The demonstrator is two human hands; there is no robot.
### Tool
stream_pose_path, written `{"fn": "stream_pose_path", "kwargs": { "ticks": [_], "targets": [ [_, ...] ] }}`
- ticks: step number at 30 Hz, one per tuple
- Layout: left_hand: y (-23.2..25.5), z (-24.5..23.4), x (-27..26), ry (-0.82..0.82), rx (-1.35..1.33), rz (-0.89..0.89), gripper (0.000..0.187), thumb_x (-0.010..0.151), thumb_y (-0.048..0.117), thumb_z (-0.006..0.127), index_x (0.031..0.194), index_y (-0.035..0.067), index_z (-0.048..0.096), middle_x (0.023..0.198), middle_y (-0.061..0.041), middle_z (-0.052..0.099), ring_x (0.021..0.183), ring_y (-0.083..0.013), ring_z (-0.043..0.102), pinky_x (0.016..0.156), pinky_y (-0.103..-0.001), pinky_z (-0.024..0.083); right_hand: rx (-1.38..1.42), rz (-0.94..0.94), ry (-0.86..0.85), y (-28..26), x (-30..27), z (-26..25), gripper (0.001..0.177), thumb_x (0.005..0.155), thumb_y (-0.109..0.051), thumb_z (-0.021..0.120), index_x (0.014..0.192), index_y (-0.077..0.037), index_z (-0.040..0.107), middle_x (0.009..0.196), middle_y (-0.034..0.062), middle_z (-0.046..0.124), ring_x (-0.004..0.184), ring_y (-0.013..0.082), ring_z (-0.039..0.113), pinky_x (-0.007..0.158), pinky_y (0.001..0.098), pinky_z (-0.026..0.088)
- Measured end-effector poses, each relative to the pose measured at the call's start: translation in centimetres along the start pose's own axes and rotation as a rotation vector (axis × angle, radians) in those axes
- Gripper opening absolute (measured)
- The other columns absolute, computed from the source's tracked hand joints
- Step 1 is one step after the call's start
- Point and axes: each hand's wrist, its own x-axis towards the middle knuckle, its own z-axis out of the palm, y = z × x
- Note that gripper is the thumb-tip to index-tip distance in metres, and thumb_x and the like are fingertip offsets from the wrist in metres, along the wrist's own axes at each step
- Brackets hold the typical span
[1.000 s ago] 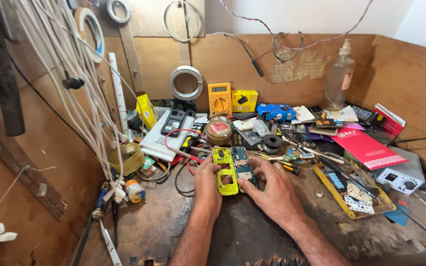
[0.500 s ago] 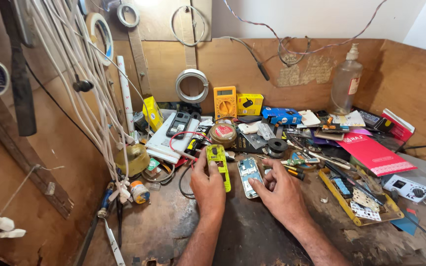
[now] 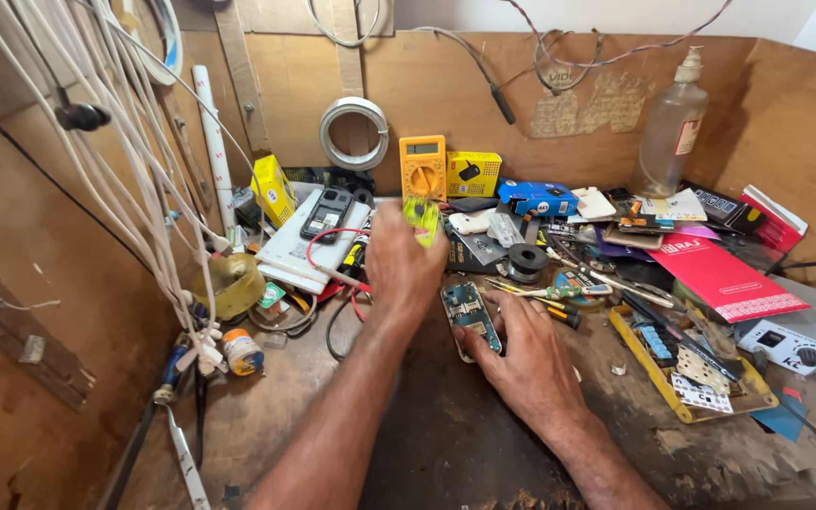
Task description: The person uses a small metal tool to pry open the back cover of a yellow mobile phone. They remove the cover to reveal the internal circuit board and battery, then place the cover on the table. The person continues to manipulate the phone's internal components with the tool.
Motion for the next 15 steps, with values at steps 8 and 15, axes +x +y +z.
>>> {"fn": "stream_pose_path", "kwargs": {
  "ticks": [8, 15],
  "targets": [
    [0.5, 1.5, 3.0, -0.206, 0.504, 0.048, 0.038, 0.081, 0.030, 0.079, 0.101, -0.001, 0.070, 0.118, -0.020, 0.055, 0.118, -0.0358, 0.051, 0.099, -0.047, 0.047, 0.033, 0.012, 0.028, -0.1, 0.0, -0.2, 0.046, 0.084, -0.031, 0.074, 0.121, -0.005, 0.066, 0.087, 0.0139, 0.068, 0.086, 0.0307, 0.065, 0.077, 0.0450, 0.051],
    [0.2, -1.2, -1.5, 0.070, 0.137, 0.221, 0.035, 0.091, 0.016, 0.070, 0.118, -0.006, 0.066, 0.106, -0.023, 0.059, 0.105, -0.0384, 0.057, 0.092, -0.050, 0.047, 0.068, 0.030, 0.338, 1.9, 0.1, 0.4, 0.019, 0.094, -0.007, 0.060, 0.109, -0.001, 0.069, 0.091, 0.0155, 0.072, 0.084, 0.0299, 0.069, 0.074, 0.0433, 0.054]
  ]
}}
